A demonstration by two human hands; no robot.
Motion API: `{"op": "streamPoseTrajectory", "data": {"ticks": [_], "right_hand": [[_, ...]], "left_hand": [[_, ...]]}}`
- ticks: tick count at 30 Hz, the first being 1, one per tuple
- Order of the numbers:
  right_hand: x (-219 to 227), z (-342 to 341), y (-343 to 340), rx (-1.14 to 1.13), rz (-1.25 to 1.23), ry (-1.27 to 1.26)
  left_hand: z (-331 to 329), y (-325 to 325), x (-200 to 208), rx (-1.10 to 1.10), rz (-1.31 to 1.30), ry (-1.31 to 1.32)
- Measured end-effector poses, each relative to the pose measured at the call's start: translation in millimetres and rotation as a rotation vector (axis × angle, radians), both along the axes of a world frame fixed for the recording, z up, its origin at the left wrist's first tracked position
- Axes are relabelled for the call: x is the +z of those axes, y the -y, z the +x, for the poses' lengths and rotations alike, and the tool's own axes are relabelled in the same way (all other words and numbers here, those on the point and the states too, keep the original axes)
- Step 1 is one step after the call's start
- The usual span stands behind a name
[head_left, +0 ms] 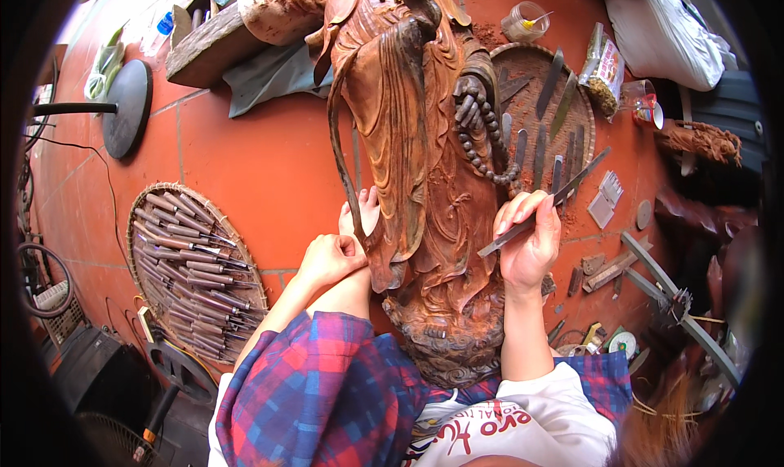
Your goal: The person is sitting on the floor and carving a wooden statue of a deity. They use a small chisel to refine the details of the statue's hand and fingers. The person also applies glue to a small wooden piece and attaches it to the statue.
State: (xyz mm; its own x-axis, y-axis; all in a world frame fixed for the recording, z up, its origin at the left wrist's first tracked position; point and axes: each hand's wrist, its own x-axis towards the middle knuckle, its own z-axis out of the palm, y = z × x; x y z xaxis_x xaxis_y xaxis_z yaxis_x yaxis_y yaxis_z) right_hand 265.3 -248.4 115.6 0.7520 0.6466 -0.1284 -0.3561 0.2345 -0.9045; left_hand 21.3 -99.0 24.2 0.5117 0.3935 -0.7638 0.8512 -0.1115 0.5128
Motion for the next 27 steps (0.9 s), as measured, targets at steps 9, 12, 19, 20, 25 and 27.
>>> {"op": "streamPoseTrajectory", "data": {"ticks": [9, 12, 19, 20, 25, 27], "right_hand": [[3.6, 6.5, 9.3, -0.072, 0.001, -0.067], [15.2, 31.3, 24.3, -0.172, -0.174, 0.081], [23.3, 77.4, 64.6, -0.179, -0.464, 0.127], [22.6, 76.2, 66.4, -0.174, -0.478, 0.157], [15.3, 84.4, 79.3, -0.042, -0.54, 0.178], [4.0, 95.8, 79.1, 0.031, -0.623, 0.173]], "left_hand": [[0.9, -3.6, -0.5, -0.031, -0.03, -0.027], [0.3, -2.1, 0.1, -0.026, -0.029, -0.046], [1.3, -4.7, -3.0, -0.071, -0.012, -0.08], [1.4, -5.8, -1.8, -0.081, -0.011, -0.086], [3.1, -3.7, 0.7, -0.11, 0.045, -0.103], [4.3, -0.4, -1.7, -0.139, 0.082, -0.098]]}}
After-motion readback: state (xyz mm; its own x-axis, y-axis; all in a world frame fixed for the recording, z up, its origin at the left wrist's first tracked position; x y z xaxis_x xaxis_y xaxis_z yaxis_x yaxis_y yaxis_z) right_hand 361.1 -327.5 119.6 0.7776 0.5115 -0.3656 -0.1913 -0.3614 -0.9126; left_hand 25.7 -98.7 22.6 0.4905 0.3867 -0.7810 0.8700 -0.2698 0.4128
